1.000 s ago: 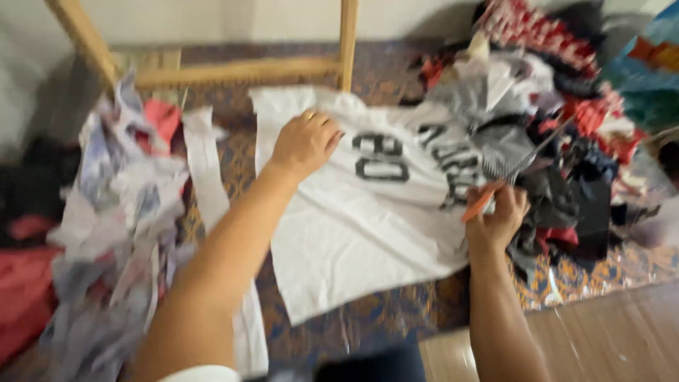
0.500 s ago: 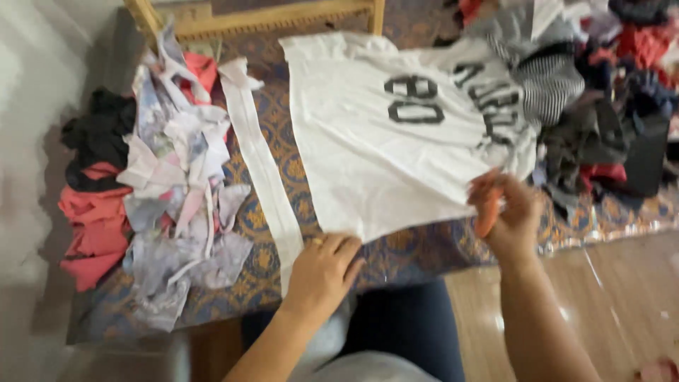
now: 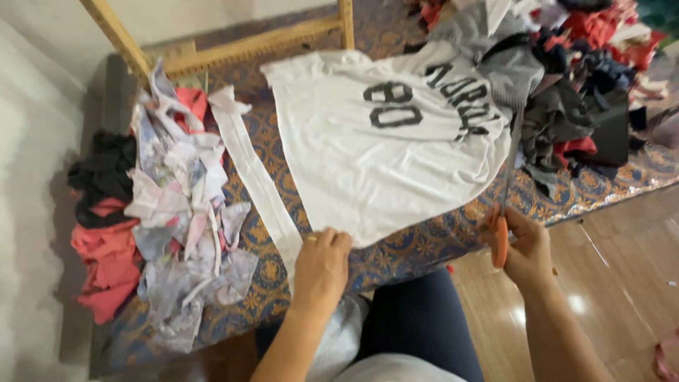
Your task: Cut a white t-shirt into long strips using scissors
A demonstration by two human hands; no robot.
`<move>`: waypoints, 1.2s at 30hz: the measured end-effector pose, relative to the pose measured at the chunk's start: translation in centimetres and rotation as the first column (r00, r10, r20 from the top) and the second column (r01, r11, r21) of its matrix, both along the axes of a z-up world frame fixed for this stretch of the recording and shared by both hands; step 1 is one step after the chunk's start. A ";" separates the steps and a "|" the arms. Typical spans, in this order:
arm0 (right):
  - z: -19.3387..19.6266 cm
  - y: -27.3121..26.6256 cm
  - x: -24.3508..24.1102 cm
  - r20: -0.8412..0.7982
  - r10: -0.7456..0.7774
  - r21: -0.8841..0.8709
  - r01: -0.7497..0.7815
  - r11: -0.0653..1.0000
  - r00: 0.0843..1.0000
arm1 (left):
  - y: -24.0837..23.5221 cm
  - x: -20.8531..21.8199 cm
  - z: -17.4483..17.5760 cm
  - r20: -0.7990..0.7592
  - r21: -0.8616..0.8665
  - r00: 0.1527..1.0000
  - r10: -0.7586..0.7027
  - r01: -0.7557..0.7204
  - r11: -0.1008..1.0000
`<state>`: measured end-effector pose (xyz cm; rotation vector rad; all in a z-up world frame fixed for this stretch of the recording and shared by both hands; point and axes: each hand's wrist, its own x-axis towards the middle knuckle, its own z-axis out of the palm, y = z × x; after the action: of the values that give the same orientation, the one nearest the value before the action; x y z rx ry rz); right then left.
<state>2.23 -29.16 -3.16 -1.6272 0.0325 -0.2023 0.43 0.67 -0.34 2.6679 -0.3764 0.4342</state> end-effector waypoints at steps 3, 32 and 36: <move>1.5 1.1 0.3 0.012 -0.065 -0.224 0.066 0.972 0.998 | -0.2 -1.3 0.9 -0.086 0.083 0.984 -0.158 0.165 0.983; -1.8 1.8 23.6 0.260 -0.137 -0.682 0.282 0.675 0.956 | -0.9 20.8 0.8 -0.390 0.192 0.825 0.408 -0.361 0.913; -2.2 0.7 24.9 0.284 -0.141 -0.694 0.305 0.652 0.948 | -1.5 23.2 1.5 -0.351 0.271 0.835 0.423 -0.342 0.900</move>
<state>27.08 -28.49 -5.41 -2.4101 -0.0091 -0.6479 23.64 -0.79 1.17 2.9353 0.2663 -0.0592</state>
